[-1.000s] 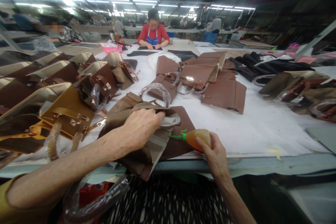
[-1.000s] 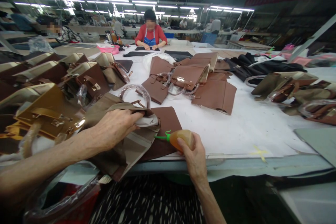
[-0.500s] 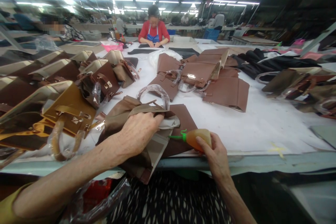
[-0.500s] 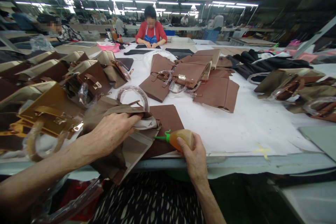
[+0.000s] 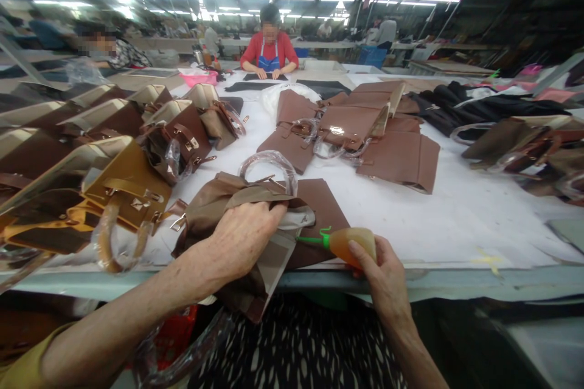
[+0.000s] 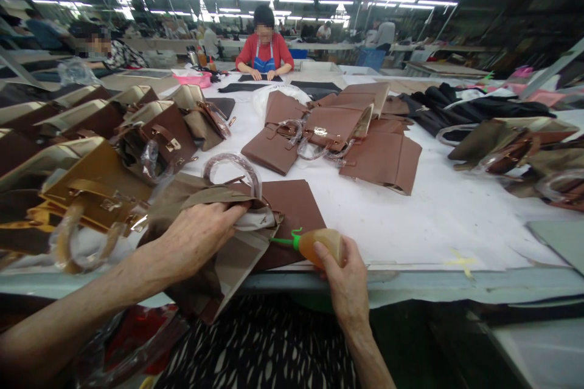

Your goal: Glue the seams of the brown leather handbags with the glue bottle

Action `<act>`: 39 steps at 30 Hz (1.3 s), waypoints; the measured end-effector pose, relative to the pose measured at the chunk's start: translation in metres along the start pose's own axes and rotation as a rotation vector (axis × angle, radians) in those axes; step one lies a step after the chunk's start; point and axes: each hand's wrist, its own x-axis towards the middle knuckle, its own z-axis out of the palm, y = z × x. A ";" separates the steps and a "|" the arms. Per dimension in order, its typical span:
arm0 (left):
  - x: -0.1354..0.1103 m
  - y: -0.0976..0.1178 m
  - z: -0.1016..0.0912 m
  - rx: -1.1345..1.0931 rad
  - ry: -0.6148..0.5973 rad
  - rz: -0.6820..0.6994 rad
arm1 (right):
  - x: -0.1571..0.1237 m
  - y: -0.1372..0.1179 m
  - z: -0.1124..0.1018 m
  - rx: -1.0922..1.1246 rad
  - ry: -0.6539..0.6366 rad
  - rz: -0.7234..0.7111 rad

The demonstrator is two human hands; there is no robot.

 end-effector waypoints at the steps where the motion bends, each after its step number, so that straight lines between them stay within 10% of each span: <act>1: 0.000 0.000 0.000 0.002 -0.003 -0.001 | -0.001 0.000 0.000 0.008 -0.005 0.002; 28: -0.009 0.005 0.003 -0.011 -0.093 -0.010 | -0.032 -0.004 -0.001 0.116 -0.201 0.161; 39: -0.010 0.006 0.002 -0.023 -0.116 -0.004 | -0.016 -0.004 0.003 -0.020 -0.059 0.020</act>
